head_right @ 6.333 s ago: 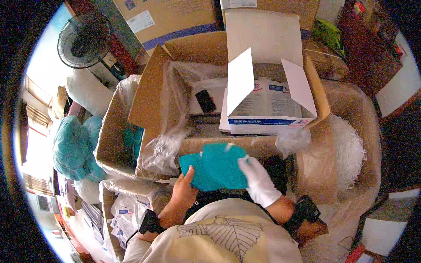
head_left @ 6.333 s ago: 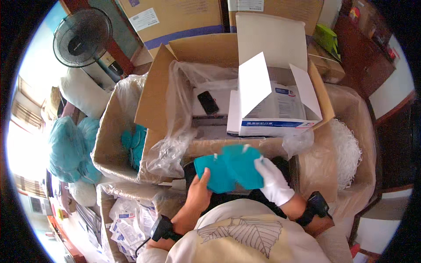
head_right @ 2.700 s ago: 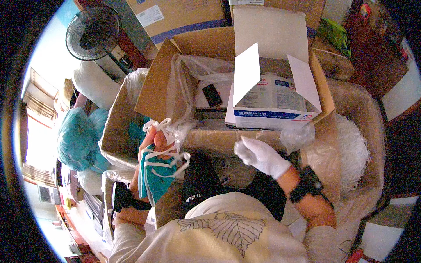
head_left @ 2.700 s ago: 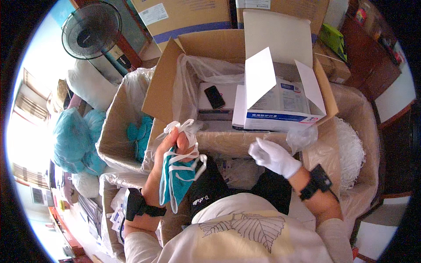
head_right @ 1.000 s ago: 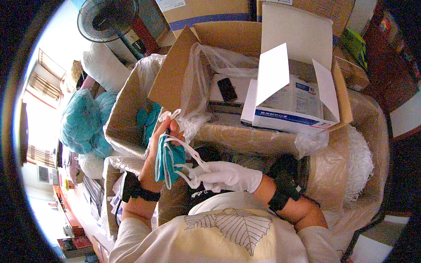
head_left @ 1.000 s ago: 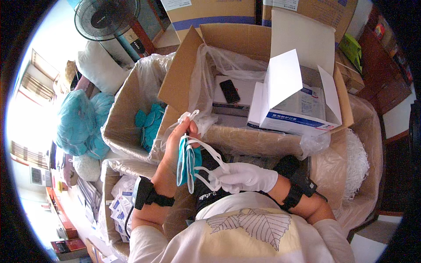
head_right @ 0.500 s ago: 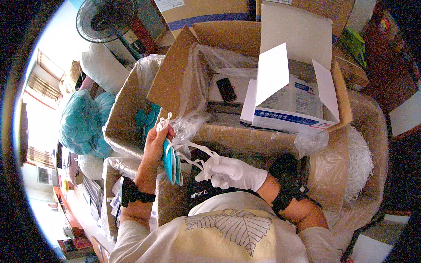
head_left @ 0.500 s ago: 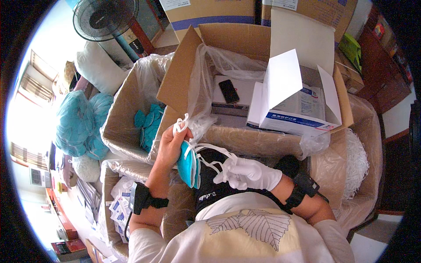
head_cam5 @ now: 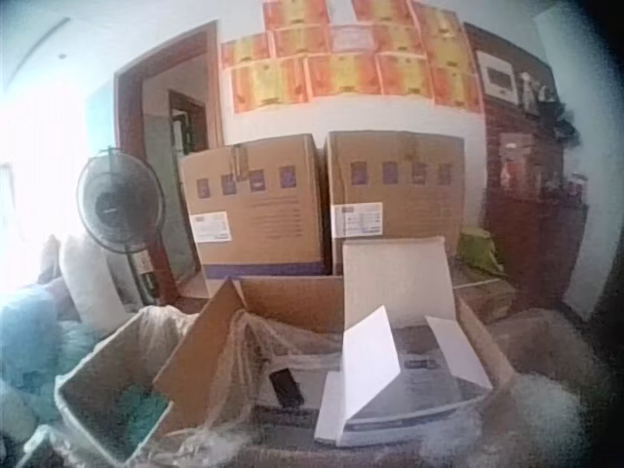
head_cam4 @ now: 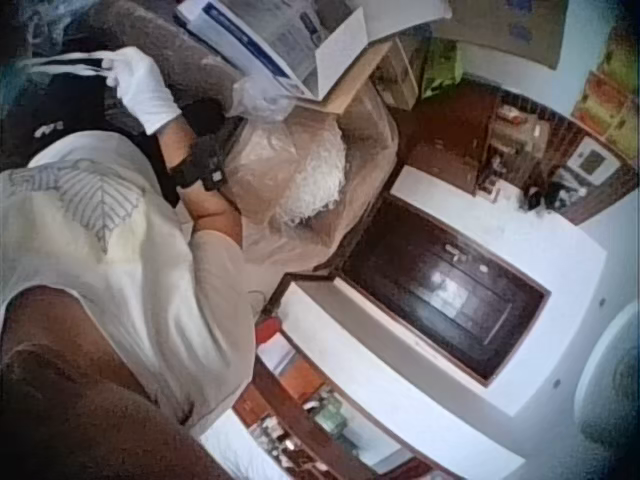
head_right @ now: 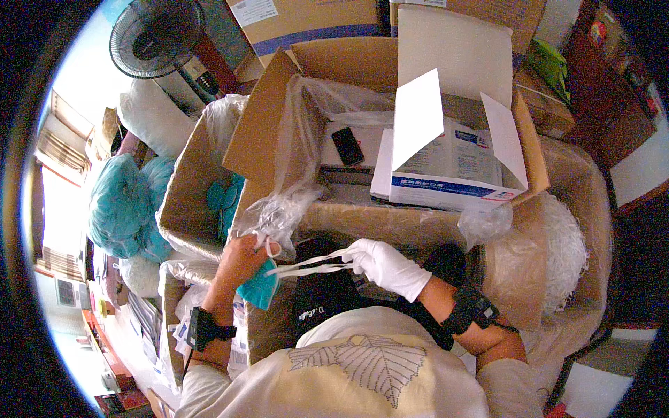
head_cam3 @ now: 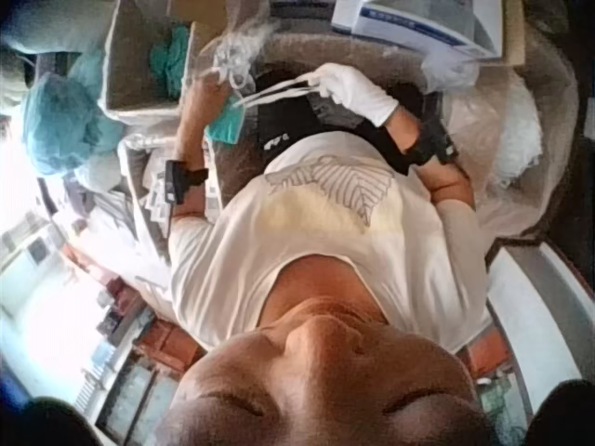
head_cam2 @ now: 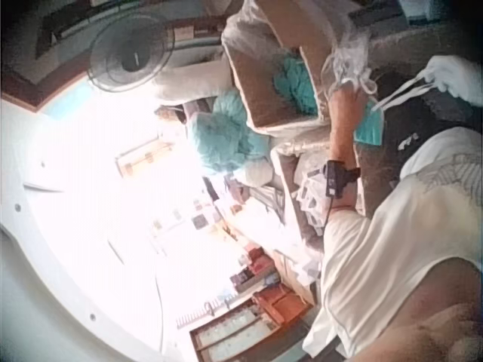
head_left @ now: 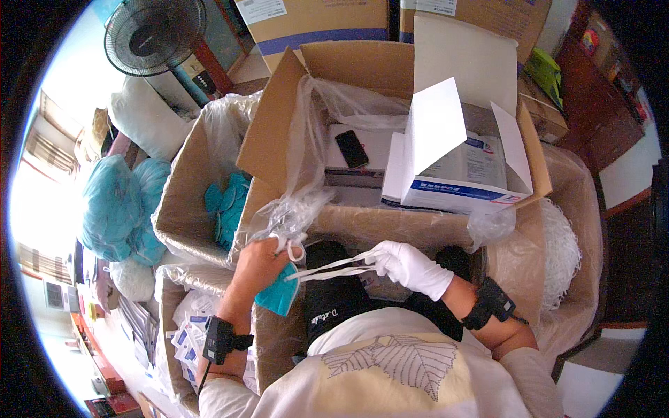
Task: Checking and sorting teal-colored face masks from a shipping box into individual plastic bags.
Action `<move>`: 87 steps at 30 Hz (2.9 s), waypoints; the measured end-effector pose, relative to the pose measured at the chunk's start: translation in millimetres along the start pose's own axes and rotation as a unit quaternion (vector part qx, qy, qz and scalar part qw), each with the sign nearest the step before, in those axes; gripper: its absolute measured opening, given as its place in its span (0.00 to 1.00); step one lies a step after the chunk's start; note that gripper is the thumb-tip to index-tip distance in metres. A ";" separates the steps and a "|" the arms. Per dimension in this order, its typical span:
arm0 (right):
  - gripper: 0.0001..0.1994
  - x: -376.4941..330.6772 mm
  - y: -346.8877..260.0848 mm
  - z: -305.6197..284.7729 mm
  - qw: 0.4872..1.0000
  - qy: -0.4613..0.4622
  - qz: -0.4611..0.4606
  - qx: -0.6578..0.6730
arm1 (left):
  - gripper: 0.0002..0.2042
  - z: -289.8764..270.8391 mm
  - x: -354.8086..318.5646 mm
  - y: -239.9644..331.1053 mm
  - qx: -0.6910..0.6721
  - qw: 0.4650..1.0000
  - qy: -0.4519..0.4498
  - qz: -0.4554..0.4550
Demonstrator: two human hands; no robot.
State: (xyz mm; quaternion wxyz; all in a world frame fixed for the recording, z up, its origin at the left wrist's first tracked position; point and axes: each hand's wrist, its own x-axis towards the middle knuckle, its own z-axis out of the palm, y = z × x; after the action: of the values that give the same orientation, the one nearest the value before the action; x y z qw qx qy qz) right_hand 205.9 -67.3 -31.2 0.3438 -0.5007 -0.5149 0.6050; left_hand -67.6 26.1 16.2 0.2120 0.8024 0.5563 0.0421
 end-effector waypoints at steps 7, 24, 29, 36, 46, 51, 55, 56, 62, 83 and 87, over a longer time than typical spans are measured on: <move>0.09 0.3 -4.4 19.0 0.968 0.019 -0.127 -0.215 | 0.33 55.7 0.5 60.7 -0.322 0.920 -0.121 0.189; 0.12 -25.8 -1.6 1.6 0.899 -0.233 -0.143 -0.342 | 0.19 58.2 -11.7 63.6 -0.224 0.906 -0.327 0.147; 0.14 -26.7 -8.3 17.7 0.987 -0.135 -0.070 -0.058 | 0.19 69.2 -10.1 61.0 -0.339 0.881 -0.315 0.098; 0.15 -20.4 -16.4 15.5 0.972 -0.075 -0.056 -0.216 | 0.22 69.6 -10.3 67.1 -0.412 0.842 -0.345 0.038; 0.15 -28.9 -24.6 5.7 0.959 -0.224 0.106 -0.137 | 0.20 66.4 -15.9 65.9 -0.283 0.852 -0.421 0.130; 0.19 -29.7 -31.3 11.2 0.976 -0.177 0.125 -0.015 | 0.18 81.8 -11.0 61.2 -0.399 0.816 -0.400 0.118; 0.21 -49.3 -38.1 -5.2 0.939 -0.307 0.124 -0.091 | 0.18 66.9 -27.7 68.2 -0.349 0.793 -0.461 0.193; 0.24 -57.3 -50.2 -13.3 0.916 -0.346 0.149 -0.141 | 0.17 58.4 -30.0 73.7 -0.282 0.797 -0.474 0.248; 0.19 -114.1 -51.1 -45.4 0.896 -0.389 0.139 -0.164 | 0.17 80.2 -60.7 84.1 -0.359 0.754 -0.467 0.292; 0.18 -155.9 -55.2 -109.9 0.915 -0.364 0.125 -0.119 | 0.15 58.1 -51.8 76.4 -0.228 0.838 -0.392 0.304; 0.19 -166.3 -60.6 -146.6 0.833 -0.255 0.456 -0.184 | 0.14 48.3 -49.3 16.6 -0.294 0.902 -0.317 0.008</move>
State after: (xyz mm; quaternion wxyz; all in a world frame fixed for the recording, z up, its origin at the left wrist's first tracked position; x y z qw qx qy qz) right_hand 384.2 -167.2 73.9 -0.2126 -0.5608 -0.3996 0.6933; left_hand -57.0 -37.8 -12.8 0.6029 0.6792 0.4154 -0.0510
